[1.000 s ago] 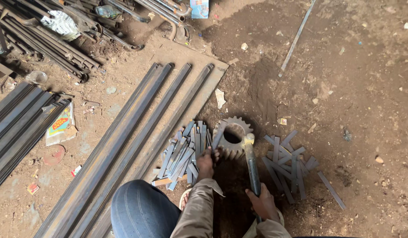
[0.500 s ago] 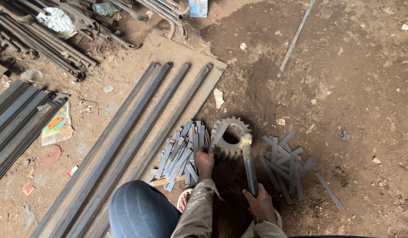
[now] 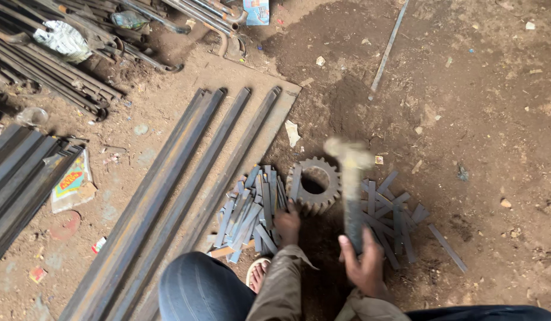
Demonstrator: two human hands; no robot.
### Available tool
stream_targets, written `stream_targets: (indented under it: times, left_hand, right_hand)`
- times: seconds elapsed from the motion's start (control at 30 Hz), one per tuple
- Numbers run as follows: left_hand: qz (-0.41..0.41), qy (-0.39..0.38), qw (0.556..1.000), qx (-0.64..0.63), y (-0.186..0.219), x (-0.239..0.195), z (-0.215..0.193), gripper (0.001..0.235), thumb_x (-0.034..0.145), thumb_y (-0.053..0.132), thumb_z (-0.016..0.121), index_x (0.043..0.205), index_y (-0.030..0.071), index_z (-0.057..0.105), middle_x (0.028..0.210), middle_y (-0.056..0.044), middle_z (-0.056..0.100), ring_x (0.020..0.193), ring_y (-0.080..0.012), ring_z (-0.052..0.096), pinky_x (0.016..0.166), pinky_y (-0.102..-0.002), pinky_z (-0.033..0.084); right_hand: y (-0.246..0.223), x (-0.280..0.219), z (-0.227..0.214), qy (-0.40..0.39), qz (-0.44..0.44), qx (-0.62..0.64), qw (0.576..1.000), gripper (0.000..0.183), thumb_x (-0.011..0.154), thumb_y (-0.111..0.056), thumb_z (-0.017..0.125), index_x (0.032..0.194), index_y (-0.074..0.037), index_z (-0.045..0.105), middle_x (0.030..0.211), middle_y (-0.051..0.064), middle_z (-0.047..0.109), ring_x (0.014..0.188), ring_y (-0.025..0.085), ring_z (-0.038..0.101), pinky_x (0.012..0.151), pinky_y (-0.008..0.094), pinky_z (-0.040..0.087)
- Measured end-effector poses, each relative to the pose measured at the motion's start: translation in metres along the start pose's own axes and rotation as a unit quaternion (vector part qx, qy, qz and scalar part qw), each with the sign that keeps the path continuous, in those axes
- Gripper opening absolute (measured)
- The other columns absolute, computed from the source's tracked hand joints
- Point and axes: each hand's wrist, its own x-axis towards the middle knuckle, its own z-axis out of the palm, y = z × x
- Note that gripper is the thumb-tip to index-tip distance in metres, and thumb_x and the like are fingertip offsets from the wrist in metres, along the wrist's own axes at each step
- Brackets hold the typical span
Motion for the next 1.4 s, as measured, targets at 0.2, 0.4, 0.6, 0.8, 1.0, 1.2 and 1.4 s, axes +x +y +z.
stream_targets:
  times: [0.2, 0.4, 0.6, 0.8, 1.0, 1.2, 1.4]
  left_hand:
    - [-0.035, 0.008, 0.999, 0.039, -0.002, -0.012, 0.006, 0.066, 0.094, 0.061, 0.062, 0.089, -0.004, 0.077, 0.086, -0.031, 0.072, 0.083, -0.0483, 0.071, 0.077, -0.054, 0.057]
    - [-0.075, -0.03, 0.996, -0.035, -0.007, -0.016, 0.003, 0.061, 0.09, 0.056, 0.062, 0.089, -0.002, 0.079, 0.085, -0.03, 0.073, 0.084, -0.0477, 0.072, 0.08, -0.053, 0.057]
    - [-0.016, 0.065, 0.998, 0.012, -0.002, -0.013, 0.002, 0.078, 0.089, 0.059, 0.069, 0.107, -0.018, 0.066, 0.084, -0.036, 0.07, 0.078, -0.0505, 0.07, 0.068, -0.053, 0.058]
    - [-0.075, -0.07, 0.995, 0.004, -0.008, -0.022, 0.0, 0.067, 0.093, 0.061, 0.059, 0.087, -0.003, 0.077, 0.083, -0.028, 0.074, 0.081, -0.0464, 0.072, 0.075, -0.054, 0.057]
    - [-0.016, 0.003, 1.0, 0.023, -0.004, -0.027, -0.005, 0.064, 0.091, 0.057, 0.064, 0.086, -0.006, 0.076, 0.082, -0.031, 0.071, 0.08, -0.0488, 0.071, 0.074, -0.055, 0.057]
    - [-0.029, -0.032, 0.999, -0.007, -0.001, -0.033, -0.013, 0.06, 0.093, 0.055, 0.06, 0.087, -0.001, 0.078, 0.082, -0.03, 0.072, 0.083, -0.048, 0.07, 0.077, -0.055, 0.055]
    - [0.124, 0.053, 0.989, -0.062, -0.002, -0.021, -0.009, 0.041, 0.085, 0.041, 0.069, 0.088, 0.002, 0.08, 0.084, -0.026, 0.075, 0.079, -0.0445, 0.071, 0.073, -0.051, 0.056]
  right_hand:
    - [-0.011, 0.034, 0.025, 0.033, -0.273, 0.206, 0.939, 0.04, 0.105, -0.032, 0.064, 0.123, 0.0, 0.05, 0.081, 0.01, 0.064, 0.07, 0.016, 0.064, 0.065, 0.031, 0.054]
    - [0.027, 0.032, 0.064, -0.036, 0.013, -0.065, 0.997, 0.036, 0.098, -0.032, 0.073, 0.108, 0.0, 0.059, 0.069, 0.009, 0.065, 0.062, 0.012, 0.06, 0.056, 0.036, 0.049]
    - [-0.015, 0.033, 0.034, -0.059, 0.118, -0.066, 0.989, 0.024, 0.096, -0.024, 0.069, 0.105, -0.003, 0.063, 0.063, 0.012, 0.066, 0.05, 0.019, 0.067, 0.045, 0.037, 0.052]
    - [-0.053, 0.047, 0.018, 0.024, -0.175, 0.11, 0.978, 0.022, 0.103, -0.017, 0.06, 0.117, -0.002, 0.052, 0.081, 0.004, 0.067, 0.063, 0.013, 0.066, 0.056, 0.031, 0.053]
    - [-0.007, 0.052, 0.06, 0.078, -0.161, -0.017, 0.984, 0.029, 0.1, -0.021, 0.067, 0.114, -0.001, 0.053, 0.077, 0.012, 0.067, 0.065, 0.024, 0.066, 0.055, 0.038, 0.051]
    - [0.045, 0.026, 0.044, -0.106, 0.169, -0.139, 0.97, 0.042, 0.095, -0.041, 0.066, 0.114, -0.003, 0.064, 0.066, 0.014, 0.068, 0.057, 0.028, 0.072, 0.056, 0.043, 0.055]
    - [0.084, -0.016, 0.004, -0.144, 0.275, -0.171, 0.935, 0.044, 0.098, -0.045, 0.057, 0.125, -0.01, 0.056, 0.068, 0.015, 0.064, 0.059, 0.034, 0.066, 0.058, 0.053, 0.053]
